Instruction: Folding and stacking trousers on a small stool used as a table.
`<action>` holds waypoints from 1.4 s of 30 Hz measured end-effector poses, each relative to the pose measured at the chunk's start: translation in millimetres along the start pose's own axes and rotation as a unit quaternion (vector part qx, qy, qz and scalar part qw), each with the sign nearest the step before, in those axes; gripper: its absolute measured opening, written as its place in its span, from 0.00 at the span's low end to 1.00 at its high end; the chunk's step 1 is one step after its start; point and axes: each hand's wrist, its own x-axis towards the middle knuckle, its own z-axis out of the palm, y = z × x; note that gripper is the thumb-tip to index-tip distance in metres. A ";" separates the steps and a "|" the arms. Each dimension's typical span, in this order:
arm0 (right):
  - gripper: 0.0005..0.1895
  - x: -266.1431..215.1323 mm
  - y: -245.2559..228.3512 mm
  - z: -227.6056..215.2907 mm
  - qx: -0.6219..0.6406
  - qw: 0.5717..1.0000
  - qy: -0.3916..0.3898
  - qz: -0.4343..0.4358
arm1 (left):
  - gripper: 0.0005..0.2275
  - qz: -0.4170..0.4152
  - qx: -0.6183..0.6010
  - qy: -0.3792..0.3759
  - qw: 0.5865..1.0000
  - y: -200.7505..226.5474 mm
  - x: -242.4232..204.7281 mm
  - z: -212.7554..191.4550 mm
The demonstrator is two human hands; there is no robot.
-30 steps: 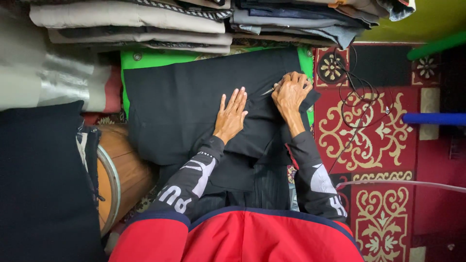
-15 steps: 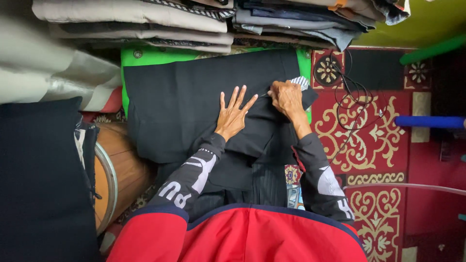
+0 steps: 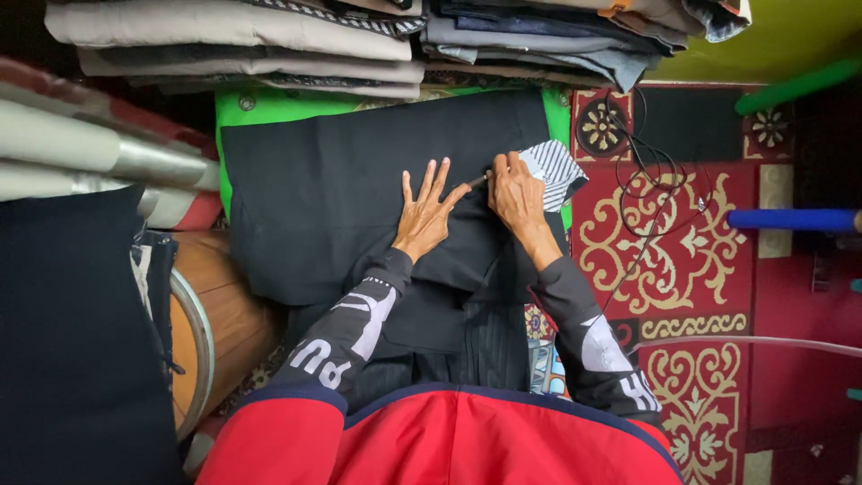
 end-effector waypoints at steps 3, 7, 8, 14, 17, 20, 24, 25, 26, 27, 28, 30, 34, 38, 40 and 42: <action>0.11 5.0 0.9 -4.6 -0.001 1.000 0.017 0.004 | 0.27 -0.003 -0.001 0.002 1.000 0.1 -0.9 0.6; 0.10 6.1 11.3 1.4 0.010 0.999 0.036 -0.003 | 0.28 -0.001 -0.002 0.012 1.000 1.7 -0.3 -5.6; 0.09 5.3 14.8 4.0 0.020 0.999 0.040 -0.002 | 0.28 0.001 -0.003 0.009 1.000 2.8 -1.1 -6.5; 0.09 6.4 21.1 16.7 0.046 0.996 0.009 0.069 | 0.27 0.002 0.003 0.010 1.000 2.6 -0.9 -6.5; 0.09 10.7 21.6 13.3 0.099 0.984 -0.036 0.141 | 0.27 0.006 0.004 0.012 1.000 2.4 -0.2 -7.1; 0.08 3.9 7.7 -4.7 0.177 0.967 -0.041 0.179 | 0.28 0.008 0.005 0.008 1.000 3.8 -1.6 -7.7; 0.11 -7.7 3.9 -0.3 0.114 0.986 0.119 -0.019 | 0.33 0.005 0.020 -0.010 1.000 4.3 -0.6 -11.4; 0.11 -7.7 5.2 2.2 0.115 0.986 0.119 -0.019 | 0.33 0.005 0.021 -0.011 1.000 3.8 -0.9 -10.5; 0.10 -7.3 6.9 4.5 0.090 0.989 0.114 -0.007 | 0.33 0.008 0.020 -0.003 1.000 3.5 -0.7 -9.4; 0.09 -6.9 8.7 6.8 0.065 0.992 0.108 0.004 | 0.34 0.012 0.018 0.005 1.000 3.2 -0.4 -8.4; 0.09 -5.3 6.5 2.6 0.066 0.992 0.108 0.005 | 0.34 0.012 0.019 0.004 1.000 3.6 -0.6 -9.7; 0.10 0.5 2.5 -5.3 0.042 0.991 0.129 0.013 | 0.34 0.008 0.022 -0.006 1.000 3.6 0.6 -12.4; 0.10 9.9 24.3 -26.7 -0.010 0.989 0.142 0.025 | 0.34 0.001 0.025 -0.017 1.000 4.1 -2.1 -12.1; 0.10 15.9 52.0 -21.2 0.012 0.994 0.095 0.053 | 0.32 0.008 0.012 -0.001 1.000 3.0 -0.1 -7.6; 0.11 16.8 61.7 -8.1 -0.008 0.993 0.110 0.036 | 0.32 0.009 0.009 0.009 1.000 2.1 -0.5 -8.6; 0.10 17.0 67.5 -1.9 0.016 0.994 0.075 0.080 | 0.33 0.004 0.008 -0.001 1.000 3.2 -1.3 -11.2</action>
